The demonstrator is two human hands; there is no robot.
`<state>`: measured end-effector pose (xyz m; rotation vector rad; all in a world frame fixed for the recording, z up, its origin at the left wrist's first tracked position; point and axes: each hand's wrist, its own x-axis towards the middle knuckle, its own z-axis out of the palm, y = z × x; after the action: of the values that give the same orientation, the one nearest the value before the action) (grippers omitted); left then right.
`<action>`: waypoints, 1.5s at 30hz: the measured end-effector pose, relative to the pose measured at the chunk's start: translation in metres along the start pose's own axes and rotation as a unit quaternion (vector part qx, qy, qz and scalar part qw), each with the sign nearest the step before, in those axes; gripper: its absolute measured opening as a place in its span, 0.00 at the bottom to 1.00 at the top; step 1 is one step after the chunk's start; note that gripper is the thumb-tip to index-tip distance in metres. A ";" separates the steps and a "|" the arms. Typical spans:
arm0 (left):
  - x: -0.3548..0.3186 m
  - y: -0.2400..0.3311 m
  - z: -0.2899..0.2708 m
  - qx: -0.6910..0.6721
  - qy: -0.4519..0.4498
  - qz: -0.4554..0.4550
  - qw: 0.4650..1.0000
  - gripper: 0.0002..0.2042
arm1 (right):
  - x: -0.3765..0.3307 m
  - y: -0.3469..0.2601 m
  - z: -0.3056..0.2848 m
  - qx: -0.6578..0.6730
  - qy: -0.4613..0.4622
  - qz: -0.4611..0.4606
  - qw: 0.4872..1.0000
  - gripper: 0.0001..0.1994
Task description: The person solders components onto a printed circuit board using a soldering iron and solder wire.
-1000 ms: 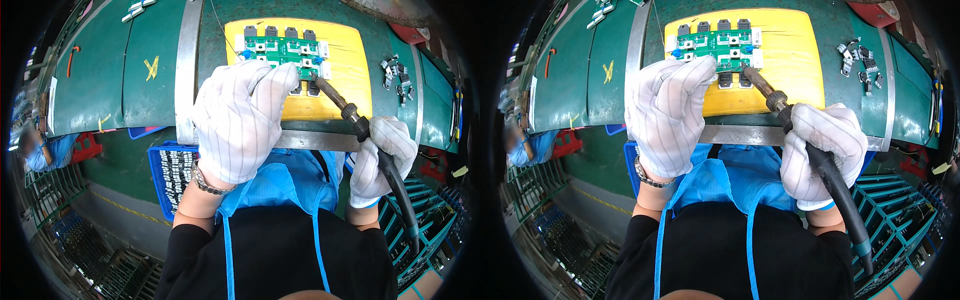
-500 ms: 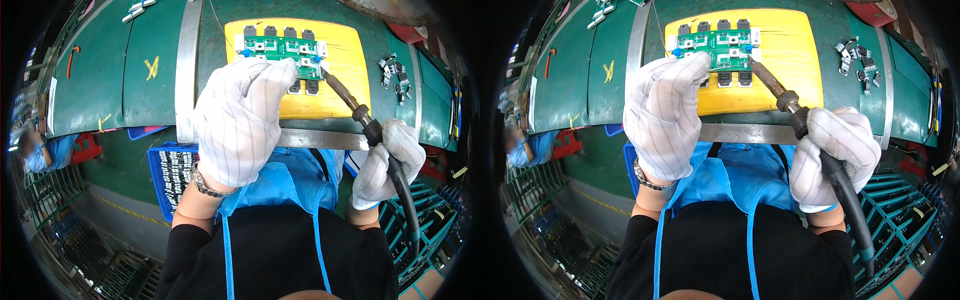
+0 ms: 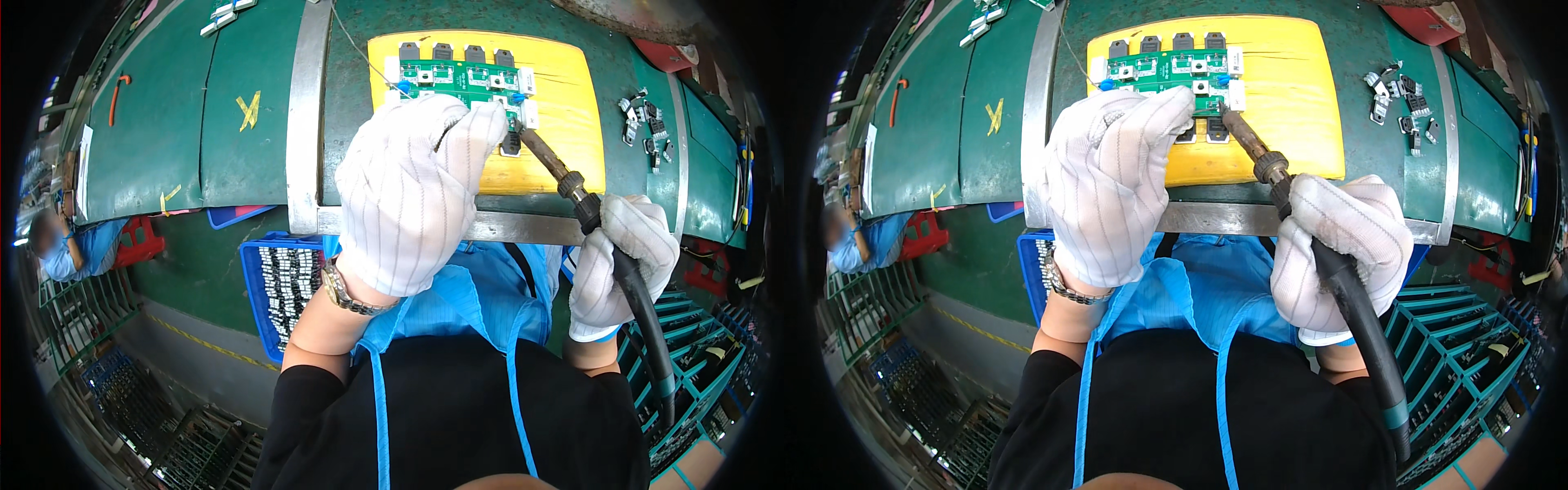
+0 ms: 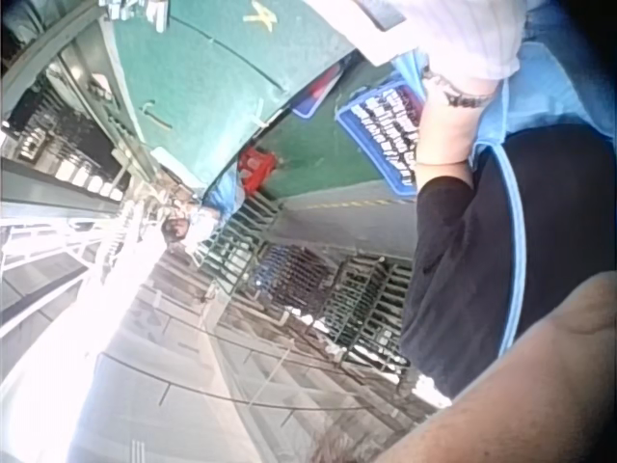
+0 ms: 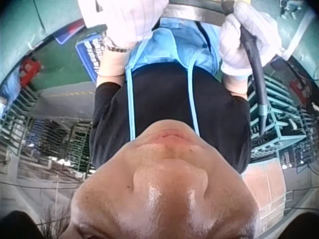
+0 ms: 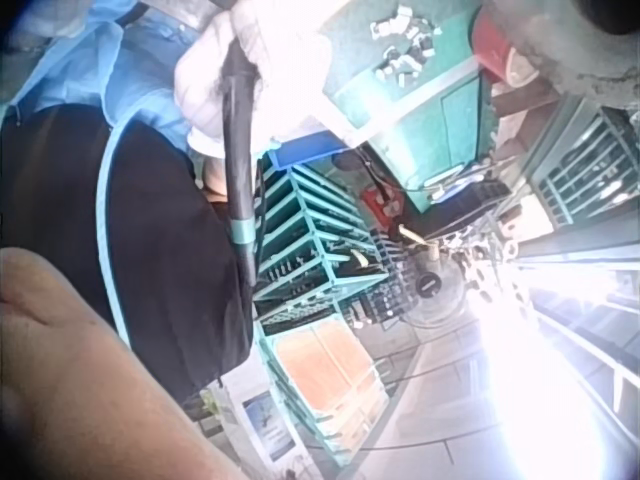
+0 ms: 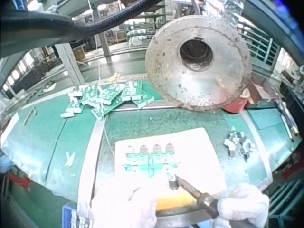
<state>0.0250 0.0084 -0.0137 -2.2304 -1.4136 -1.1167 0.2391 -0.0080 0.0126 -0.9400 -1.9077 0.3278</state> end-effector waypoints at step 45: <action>0.003 0.007 -0.001 -0.099 -0.022 -0.035 0.994 0.12 | 0.035 -0.044 0.005 -0.131 -0.097 -0.011 0.987 0.13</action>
<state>0.0307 0.0066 -0.0092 -2.3694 -1.4679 -1.2898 0.2056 -0.0117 0.0576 -1.0899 -2.1766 0.1621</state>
